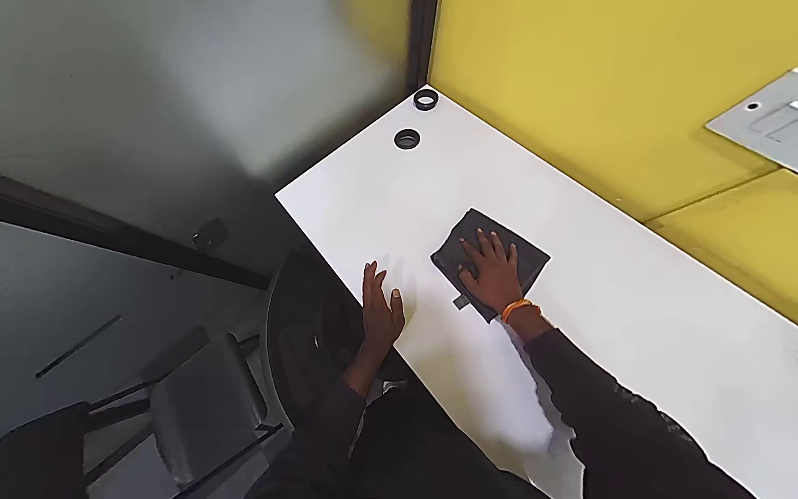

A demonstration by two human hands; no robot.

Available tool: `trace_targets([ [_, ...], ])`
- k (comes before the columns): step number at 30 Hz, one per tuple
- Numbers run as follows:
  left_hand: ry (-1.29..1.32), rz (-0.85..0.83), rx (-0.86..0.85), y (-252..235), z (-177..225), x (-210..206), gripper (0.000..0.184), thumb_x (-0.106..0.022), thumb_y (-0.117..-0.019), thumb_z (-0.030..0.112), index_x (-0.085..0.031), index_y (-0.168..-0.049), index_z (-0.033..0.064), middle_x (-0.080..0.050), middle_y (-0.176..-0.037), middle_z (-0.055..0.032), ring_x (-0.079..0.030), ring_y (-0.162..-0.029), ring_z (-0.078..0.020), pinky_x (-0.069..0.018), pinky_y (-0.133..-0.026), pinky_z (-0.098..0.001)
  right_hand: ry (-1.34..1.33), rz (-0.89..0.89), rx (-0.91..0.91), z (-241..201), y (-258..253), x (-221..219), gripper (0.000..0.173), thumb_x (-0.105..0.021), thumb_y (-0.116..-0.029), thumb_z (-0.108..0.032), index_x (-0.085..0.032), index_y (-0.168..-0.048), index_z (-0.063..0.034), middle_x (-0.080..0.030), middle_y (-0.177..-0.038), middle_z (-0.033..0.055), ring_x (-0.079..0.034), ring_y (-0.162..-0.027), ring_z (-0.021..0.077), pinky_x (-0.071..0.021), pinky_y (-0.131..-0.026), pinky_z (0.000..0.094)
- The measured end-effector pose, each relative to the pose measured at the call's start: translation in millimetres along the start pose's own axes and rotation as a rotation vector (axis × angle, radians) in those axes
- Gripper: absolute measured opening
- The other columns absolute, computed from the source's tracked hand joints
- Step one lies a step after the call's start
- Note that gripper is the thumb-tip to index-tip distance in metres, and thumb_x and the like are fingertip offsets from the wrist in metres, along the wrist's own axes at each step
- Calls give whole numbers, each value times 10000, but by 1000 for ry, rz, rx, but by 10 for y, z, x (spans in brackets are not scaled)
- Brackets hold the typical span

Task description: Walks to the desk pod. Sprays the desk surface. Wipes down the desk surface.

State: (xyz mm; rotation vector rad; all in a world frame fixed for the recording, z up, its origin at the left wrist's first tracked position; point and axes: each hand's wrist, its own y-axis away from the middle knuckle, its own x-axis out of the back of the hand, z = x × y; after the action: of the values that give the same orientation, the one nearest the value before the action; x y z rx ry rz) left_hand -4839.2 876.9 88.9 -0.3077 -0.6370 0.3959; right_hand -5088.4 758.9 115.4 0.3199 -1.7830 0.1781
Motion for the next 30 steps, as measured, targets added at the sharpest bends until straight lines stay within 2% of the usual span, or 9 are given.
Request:
trace_targets([
  [3, 3, -14, -7, -9, -24, 8, 485, -410, -1032, 258, -548, -1330, -100, -466, -1496, -315, -420, -1452, -401, -377, -1203, -484, 40, -46, 13, -232, 2, -48, 684, -346, -969, -617, -398, -1592, -341, -245, -1710, 90, -152, -1584, 388, -82, -1192, 745],
  [5, -6, -11, -25, -8, -59, 2, 453, -416, -1032, 254, -589, -1290, -75, -570, -1384, -275, -523, -1357, -356, -431, -1153, -466, 36, -38, 24, -276, -145, -82, 688, -347, -964, -631, -391, -1593, -354, -236, -1715, 72, -140, -1589, 370, -76, -1192, 745],
  [8, -55, -23, -30, -4, -70, 2, 381, -393, -1031, 267, -684, -1004, 23, -688, -1012, -140, -653, -1025, -254, -533, -938, -412, 18, -21, 39, -300, -483, -91, 680, -362, -960, -642, -407, -1581, -369, -233, -1717, 47, -130, -1596, 337, -80, -1199, 733],
  [10, -80, -44, -37, -6, -59, 9, 434, -380, -1046, 280, -665, -807, 56, -646, -784, -92, -652, -810, -222, -546, -780, -382, 8, -3, 40, -342, -746, -83, 692, -392, -938, -647, -429, -1569, -365, -255, -1709, 53, -154, -1589, 338, -92, -1193, 736],
  [12, -85, -48, -51, -1, -70, 9, 458, -387, -1050, 281, -583, -687, 80, -570, -669, -66, -610, -688, -208, -529, -683, -363, -15, 24, 34, -395, -994, -95, 684, -420, -929, -647, -468, -1546, -353, -284, -1696, 50, -188, -1578, 345, -114, -1186, 741],
  [17, -39, -33, -57, -20, -89, 20, 448, -432, -1038, 255, -528, -632, 92, -512, -609, -47, -561, -606, -186, -501, -607, -347, -80, 91, -55, -676, -1342, -116, 632, -451, -962, -551, -502, -1527, -273, -311, -1681, 83, -198, -1564, 401, -119, -1152, 792],
  [24, -34, -24, -76, -73, -89, 46, 440, -449, -1031, 230, -530, -624, 83, -508, -593, -50, -560, -579, -187, -493, -569, -336, -111, 91, -36, -1396, -1268, -219, 708, -411, -1032, -542, -306, -1633, -182, -147, -1717, 185, -62, -1570, 487, -110, -1119, 842],
  [26, -36, -23, -79, -77, -97, 47, 440, -450, -1032, 226, -537, -627, 78, -516, -596, -54, -564, -580, -190, -495, -567, -342, -90, 47, 67, -1657, -1257, -275, 708, -441, -1022, -555, -340, -1622, -193, -188, -1708, 186, -92, -1565, 490, -109, -1130, 833],
  [30, -60, -29, -97, -86, -127, 41, 441, -447, -1035, 230, -572, -643, 70, -564, -620, -66, -611, -617, -202, -530, -599, -360, 21, -56, 282, -2088, -1245, -455, 716, -417, -950, -652, -386, -1595, -344, -228, -1708, 126, -140, -1569, 444, -93, -1167, 783],
])
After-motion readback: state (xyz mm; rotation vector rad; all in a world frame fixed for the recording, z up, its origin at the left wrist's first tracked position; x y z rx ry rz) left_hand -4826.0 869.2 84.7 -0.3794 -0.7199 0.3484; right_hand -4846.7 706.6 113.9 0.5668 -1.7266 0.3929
